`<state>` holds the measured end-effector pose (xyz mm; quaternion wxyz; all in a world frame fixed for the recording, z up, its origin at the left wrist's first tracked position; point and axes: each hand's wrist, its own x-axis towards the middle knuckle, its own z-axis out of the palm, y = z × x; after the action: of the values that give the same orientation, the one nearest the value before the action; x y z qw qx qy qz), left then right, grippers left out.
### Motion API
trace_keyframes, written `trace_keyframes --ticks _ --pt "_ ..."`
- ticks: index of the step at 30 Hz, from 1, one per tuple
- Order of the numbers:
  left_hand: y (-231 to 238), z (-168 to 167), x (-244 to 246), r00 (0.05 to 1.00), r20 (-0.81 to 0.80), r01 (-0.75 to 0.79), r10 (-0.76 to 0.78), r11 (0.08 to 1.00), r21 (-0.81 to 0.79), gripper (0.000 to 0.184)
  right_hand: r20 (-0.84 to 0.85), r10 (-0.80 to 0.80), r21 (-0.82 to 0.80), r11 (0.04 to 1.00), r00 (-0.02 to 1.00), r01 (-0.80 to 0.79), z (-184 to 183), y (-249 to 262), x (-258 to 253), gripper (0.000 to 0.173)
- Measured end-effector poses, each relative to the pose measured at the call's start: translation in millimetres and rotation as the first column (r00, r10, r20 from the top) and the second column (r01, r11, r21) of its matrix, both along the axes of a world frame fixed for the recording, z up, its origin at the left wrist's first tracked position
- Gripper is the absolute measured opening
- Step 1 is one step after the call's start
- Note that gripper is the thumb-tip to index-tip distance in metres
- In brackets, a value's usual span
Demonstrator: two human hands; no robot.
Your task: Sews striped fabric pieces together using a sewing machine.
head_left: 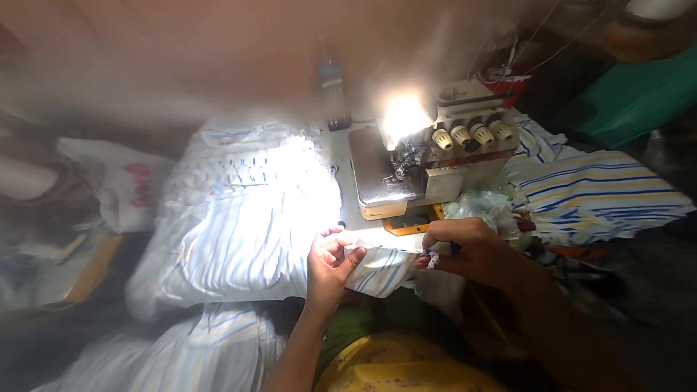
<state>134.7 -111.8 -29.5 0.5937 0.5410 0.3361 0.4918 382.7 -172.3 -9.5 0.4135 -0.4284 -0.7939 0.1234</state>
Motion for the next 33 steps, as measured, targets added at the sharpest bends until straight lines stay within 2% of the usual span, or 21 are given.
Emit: trace_keyframes --ticks 5,10,14,17,19,23,25,29,33 --pt "-2.5 6.3 -0.3 1.0 -0.007 -0.03 0.03 0.999 0.045 0.045 0.001 -0.001 0.008 1.0 1.0 0.001 0.0 0.7 0.1 0.028" --pt "-0.4 3.5 -5.9 0.992 -0.052 0.122 -0.115 0.979 0.164 0.041 0.013 -0.01 0.015 1.0 1.0 0.01 -0.6 0.3 1.0 0.032" --pt "-5.0 2.3 3.5 0.995 -0.097 0.029 -0.022 0.997 0.068 0.026 0.012 -0.008 0.0 1.0 1.0 0.008 0.6 0.2 -0.2 0.031" --pt "-5.2 -0.4 8.6 0.998 -0.068 -0.016 0.018 1.0 0.026 0.017 0.011 0.0 -0.001 1.0 1.0 0.0 1.8 1.0 -0.7 0.031" --pt "-6.0 0.6 8.0 0.999 -0.034 0.025 -0.025 1.0 -0.01 0.017 0.006 0.008 -0.003 1.0 1.0 -0.008 1.7 1.4 -1.3 0.032" --pt "-3.5 7.2 1.8 0.987 0.102 0.136 -0.126 0.986 -0.094 0.027 -0.005 -0.013 -0.015 1.0 1.0 0.013 2.4 1.1 -1.5 0.031" --pt "0.3 6.6 -1.7 0.986 0.099 0.136 -0.132 0.99 -0.029 0.038 -0.01 -0.019 -0.014 1.0 1.0 0.018 3.0 0.6 -0.9 0.03" --pt "5.7 3.9 -8.0 0.994 -0.092 0.086 -0.063 0.96 0.266 0.05 -0.003 -0.032 -0.016 0.999 0.999 0.032 5.4 1.1 -1.7 0.03" --pt "1.0 8.0 -3.5 0.986 -0.134 -0.062 0.103 0.959 0.278 0.05 -0.003 -0.042 -0.014 0.999 0.999 0.042 7.9 2.4 -3.7 0.029"
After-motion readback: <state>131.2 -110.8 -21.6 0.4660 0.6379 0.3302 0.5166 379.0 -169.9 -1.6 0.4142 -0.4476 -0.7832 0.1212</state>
